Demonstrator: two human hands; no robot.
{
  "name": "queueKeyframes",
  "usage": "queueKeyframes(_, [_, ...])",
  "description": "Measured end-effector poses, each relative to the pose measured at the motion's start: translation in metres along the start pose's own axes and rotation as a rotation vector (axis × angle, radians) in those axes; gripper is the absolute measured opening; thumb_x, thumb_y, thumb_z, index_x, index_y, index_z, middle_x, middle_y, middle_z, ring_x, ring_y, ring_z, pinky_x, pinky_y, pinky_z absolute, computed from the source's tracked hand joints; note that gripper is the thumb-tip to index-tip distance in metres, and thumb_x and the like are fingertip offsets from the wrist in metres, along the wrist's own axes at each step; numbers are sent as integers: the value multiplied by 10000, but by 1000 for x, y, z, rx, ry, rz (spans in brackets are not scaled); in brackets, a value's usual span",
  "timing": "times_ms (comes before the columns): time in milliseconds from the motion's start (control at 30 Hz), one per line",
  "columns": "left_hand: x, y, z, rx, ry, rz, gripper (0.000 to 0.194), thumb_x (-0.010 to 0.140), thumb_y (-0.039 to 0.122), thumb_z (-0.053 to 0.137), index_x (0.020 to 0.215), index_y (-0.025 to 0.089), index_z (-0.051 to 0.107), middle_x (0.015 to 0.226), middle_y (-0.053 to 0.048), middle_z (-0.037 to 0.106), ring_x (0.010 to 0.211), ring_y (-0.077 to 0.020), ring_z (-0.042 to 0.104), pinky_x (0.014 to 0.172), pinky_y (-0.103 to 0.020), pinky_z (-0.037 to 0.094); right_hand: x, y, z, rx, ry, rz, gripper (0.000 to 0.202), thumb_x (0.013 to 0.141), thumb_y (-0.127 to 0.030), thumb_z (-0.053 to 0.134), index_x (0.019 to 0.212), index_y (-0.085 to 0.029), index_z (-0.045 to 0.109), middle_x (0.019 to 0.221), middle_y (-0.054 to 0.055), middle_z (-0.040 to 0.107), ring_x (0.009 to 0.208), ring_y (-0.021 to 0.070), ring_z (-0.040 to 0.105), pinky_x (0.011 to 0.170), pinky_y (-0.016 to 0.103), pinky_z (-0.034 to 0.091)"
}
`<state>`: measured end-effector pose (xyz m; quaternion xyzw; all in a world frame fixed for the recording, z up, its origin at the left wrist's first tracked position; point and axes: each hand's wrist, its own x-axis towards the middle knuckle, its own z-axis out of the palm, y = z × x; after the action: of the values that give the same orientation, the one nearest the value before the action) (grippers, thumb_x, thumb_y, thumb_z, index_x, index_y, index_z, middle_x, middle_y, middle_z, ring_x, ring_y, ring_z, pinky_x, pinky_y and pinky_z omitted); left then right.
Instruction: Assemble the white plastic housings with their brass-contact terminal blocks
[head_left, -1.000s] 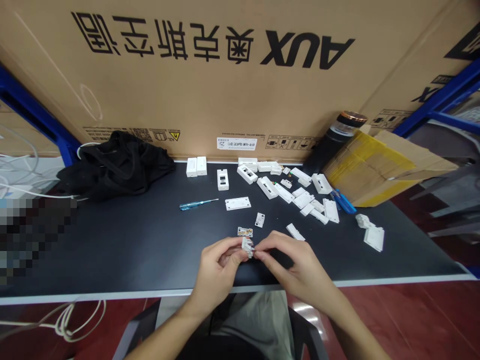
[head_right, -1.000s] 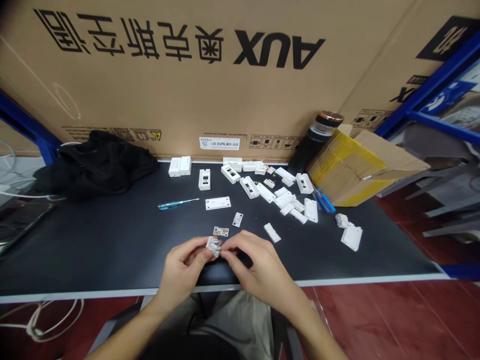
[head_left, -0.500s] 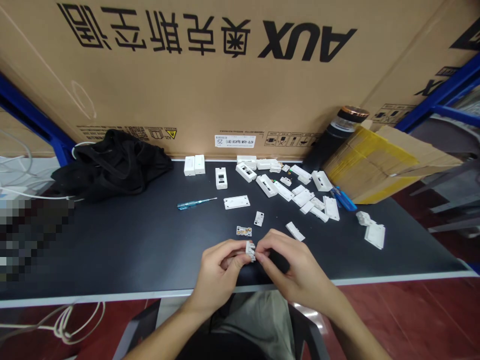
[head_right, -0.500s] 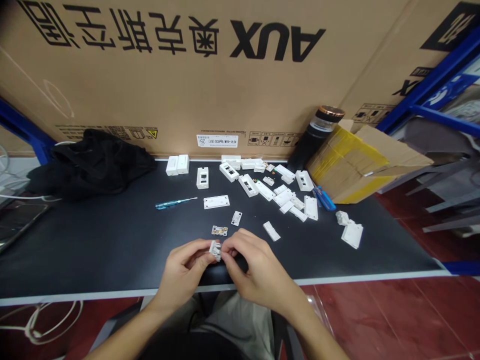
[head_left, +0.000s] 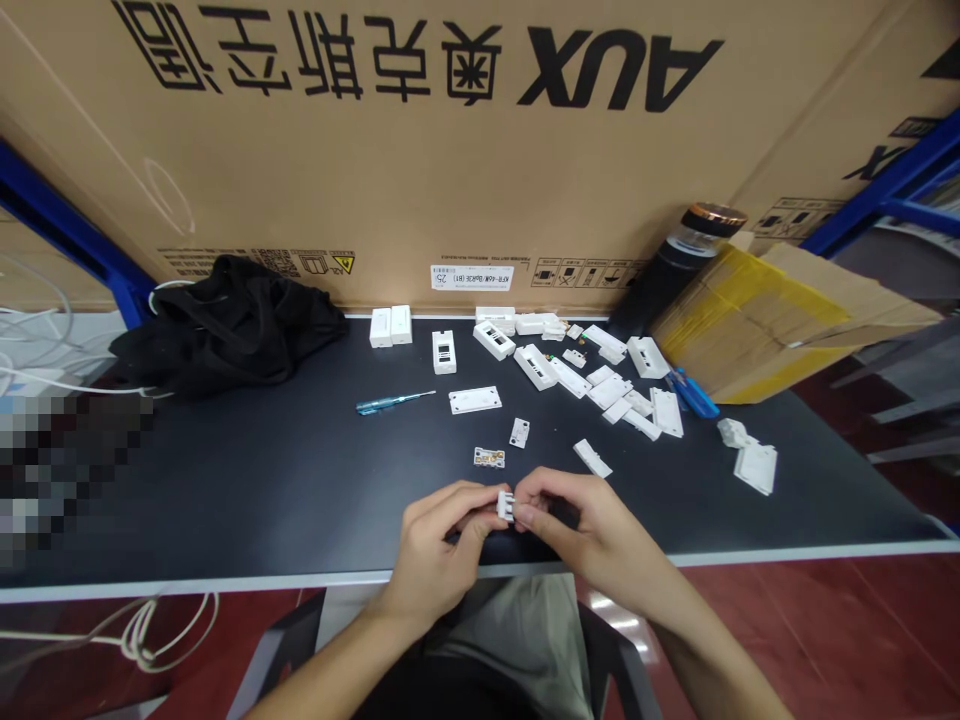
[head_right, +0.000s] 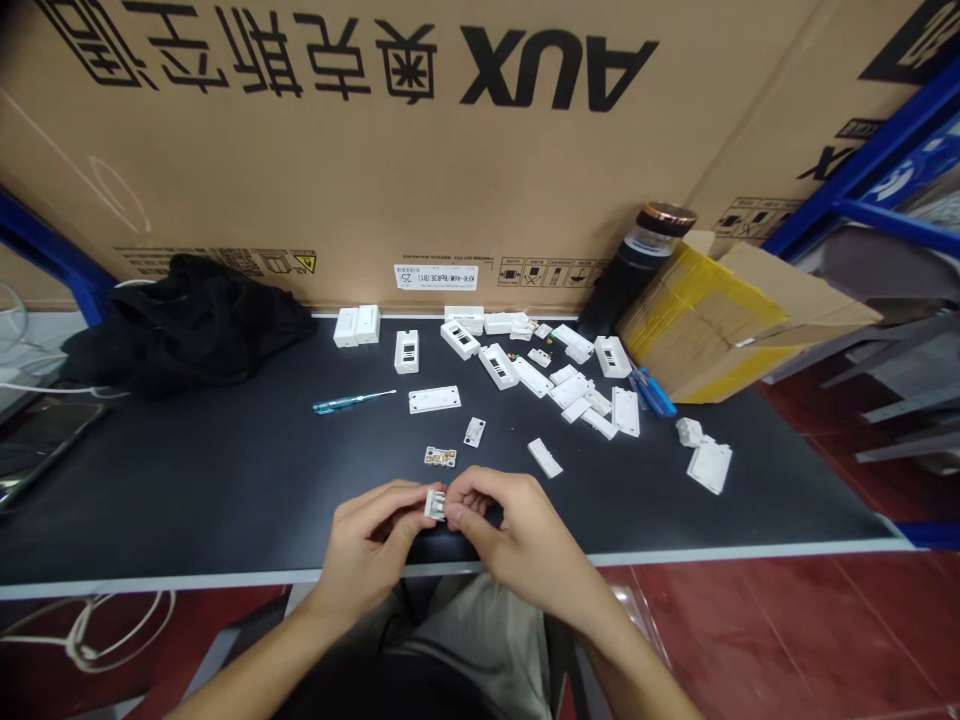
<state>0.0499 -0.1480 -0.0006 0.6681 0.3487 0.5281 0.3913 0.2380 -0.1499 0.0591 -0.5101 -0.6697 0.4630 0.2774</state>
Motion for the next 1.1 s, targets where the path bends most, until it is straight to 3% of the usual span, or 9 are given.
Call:
queueKeyframes(233, [4,4,-1,-152,11,-296,149,892,164,672,990,189,782,890,-39,780,780,-139,743,713,-191,614,-2,6,4,-107,160,-247,88,962,-212,607,944,-214,693,857,11,707,768,137,631,710,256,484])
queueKeyframes(367, [7,4,-1,-200,19,-347,136,868,174,687,960,174,786,872,-42,785,746,-144,744,700,-199,617,-3,9,5,-159,156,-401,128,969,-140,581,1016,-215,673,891,30,696,819,157,613,745,284,483])
queueKeyframes(467, [6,4,-1,-199,7,-342,134,874,166,686,963,178,785,876,-36,783,752,-133,740,704,-183,607,-4,9,5,-176,149,-424,134,964,-120,574,1000,-210,666,883,34,675,826,165,585,744,294,472])
queueKeyframes(600, [3,2,-2,-128,-17,-266,155,904,142,661,993,189,778,863,-27,770,729,-112,722,674,-162,581,-5,5,5,-117,130,-308,103,966,-161,575,927,-211,656,841,19,653,793,156,582,707,283,460])
queueKeyframes(833, [0,2,-2,70,-19,41,249,916,62,618,1090,180,753,877,-44,764,756,-108,709,714,-172,574,-1,3,-2,41,-29,37,139,943,-259,598,830,-199,649,753,6,673,699,147,583,629,269,447])
queueKeyframes(1100, [-3,3,0,177,-65,238,335,914,16,590,1189,168,707,930,-88,780,791,-141,736,719,-212,601,1,9,-10,329,-156,117,169,883,-327,714,825,-170,690,738,13,692,714,143,629,667,266,488])
